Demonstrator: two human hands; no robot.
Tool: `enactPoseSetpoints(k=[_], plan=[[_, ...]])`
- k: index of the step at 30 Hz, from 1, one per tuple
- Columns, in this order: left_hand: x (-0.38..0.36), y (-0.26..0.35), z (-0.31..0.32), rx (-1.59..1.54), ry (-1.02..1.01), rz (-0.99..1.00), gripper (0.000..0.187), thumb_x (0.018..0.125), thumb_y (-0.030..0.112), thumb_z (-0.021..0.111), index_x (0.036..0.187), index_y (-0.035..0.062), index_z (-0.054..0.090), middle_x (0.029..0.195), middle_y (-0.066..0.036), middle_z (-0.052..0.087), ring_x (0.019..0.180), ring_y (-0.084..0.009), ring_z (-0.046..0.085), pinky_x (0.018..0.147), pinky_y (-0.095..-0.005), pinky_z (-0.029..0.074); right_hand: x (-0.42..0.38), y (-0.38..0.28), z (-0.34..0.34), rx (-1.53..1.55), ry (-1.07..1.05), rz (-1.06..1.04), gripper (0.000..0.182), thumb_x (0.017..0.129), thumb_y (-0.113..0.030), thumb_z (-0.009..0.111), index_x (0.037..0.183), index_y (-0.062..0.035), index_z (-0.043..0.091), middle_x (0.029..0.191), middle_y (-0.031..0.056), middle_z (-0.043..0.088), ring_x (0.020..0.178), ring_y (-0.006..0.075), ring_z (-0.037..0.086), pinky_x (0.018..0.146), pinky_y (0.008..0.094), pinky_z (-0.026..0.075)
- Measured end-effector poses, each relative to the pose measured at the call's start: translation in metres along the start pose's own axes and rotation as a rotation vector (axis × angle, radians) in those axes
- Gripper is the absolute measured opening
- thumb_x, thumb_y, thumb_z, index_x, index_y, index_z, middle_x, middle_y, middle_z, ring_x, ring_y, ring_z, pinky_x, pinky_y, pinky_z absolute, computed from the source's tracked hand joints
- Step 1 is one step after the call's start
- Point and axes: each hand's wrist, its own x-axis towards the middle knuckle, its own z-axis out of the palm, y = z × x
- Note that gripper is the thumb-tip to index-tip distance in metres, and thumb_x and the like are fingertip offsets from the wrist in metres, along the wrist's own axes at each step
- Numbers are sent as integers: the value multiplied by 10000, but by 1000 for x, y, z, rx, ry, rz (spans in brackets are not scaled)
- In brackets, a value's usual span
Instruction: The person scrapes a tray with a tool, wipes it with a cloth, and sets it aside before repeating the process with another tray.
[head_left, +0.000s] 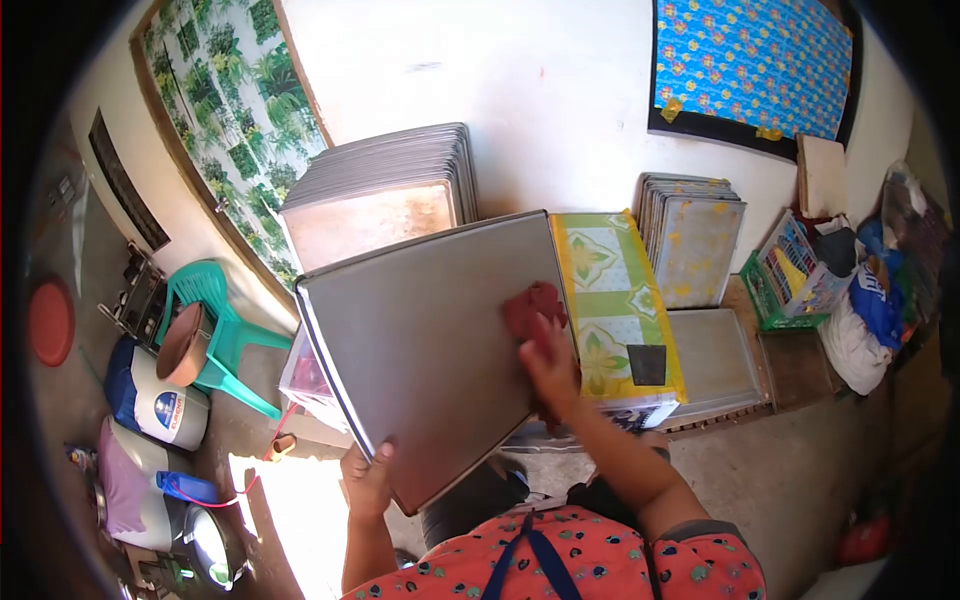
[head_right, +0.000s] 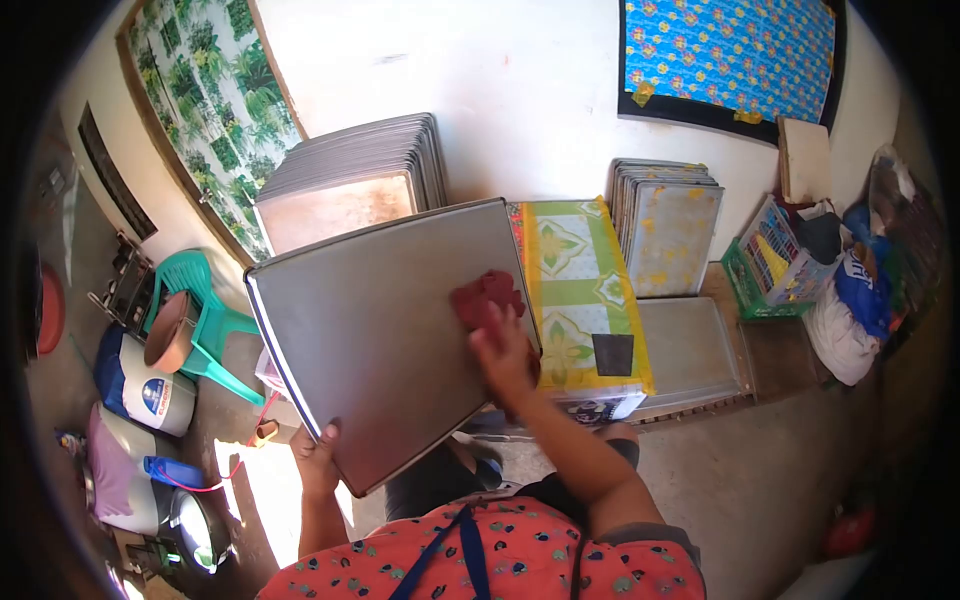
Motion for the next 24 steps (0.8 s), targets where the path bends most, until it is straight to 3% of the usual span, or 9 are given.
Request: enactPoseSetpoints(k=[1,5,8,11,13,15,17,19,24], plan=[[-1,3,1,-3,-17,-1,249,894,195,657,1054,5,635,962,-22,652,897,-106,561,810,-276,450,-19,-17,29,-398,67,-326,603,879,-350,621,1344,-16,430,1299,225,465,1238,376,416,1054,457,302],[-4,5,-1,169,-112,101,223,881,163,665,1031,0,643,924,-24,662,858,-105,572,765,-264,464,-81,-132,48,-32,-360,-600,713,788,-392,665,1394,-109,418,1408,223,360,1282,442,298,1045,582,186],[-5,21,9,203,-41,154,194,870,157,659,937,-26,657,770,-9,648,713,-97,571,671,-252,468,-53,-152,60,99,-297,-961,674,766,-400,669,1366,-164,470,1452,212,317,1290,465,266,1023,618,166],[-2,34,0,140,-12,150,254,869,214,664,872,-39,656,701,-3,617,660,-84,544,610,-241,443,15,-159,54,-97,-272,-1040,633,768,-459,661,1284,-110,549,1473,254,251,1304,486,237,1046,593,191],[-10,40,-9,116,46,109,311,832,266,703,839,-42,654,730,-28,617,672,-98,537,622,-246,411,52,-137,63,-102,-92,-798,619,812,-422,633,1355,-164,486,1464,208,318,1324,414,288,1061,538,218],[-23,46,-14,0,90,39,324,779,265,751,860,-35,661,843,-82,662,768,-152,595,736,-291,450,89,-86,60,-88,-8,-546,610,860,-451,588,1344,-94,488,1439,226,358,1340,384,300,1087,472,237],[-27,37,-22,-81,151,56,306,760,253,769,811,-27,658,773,-67,640,701,-141,566,678,-283,427,108,-39,52,-2,140,-15,660,884,-479,564,1336,-7,466,1400,235,415,1309,388,359,1091,427,264],[-27,37,-19,-148,183,75,297,770,249,769,764,-23,648,669,-22,596,598,-97,499,576,-244,373,115,29,38,100,183,252,721,877,-482,589,1334,53,433,1373,235,447,1294,373,393,1083,388,293],[-12,41,-28,-265,154,73,262,740,216,784,763,-13,659,717,-44,631,624,-112,545,598,-253,407,81,29,5,286,245,295,795,823,-474,667,1332,82,414,1351,239,464,1276,326,430,1071,359,312]])
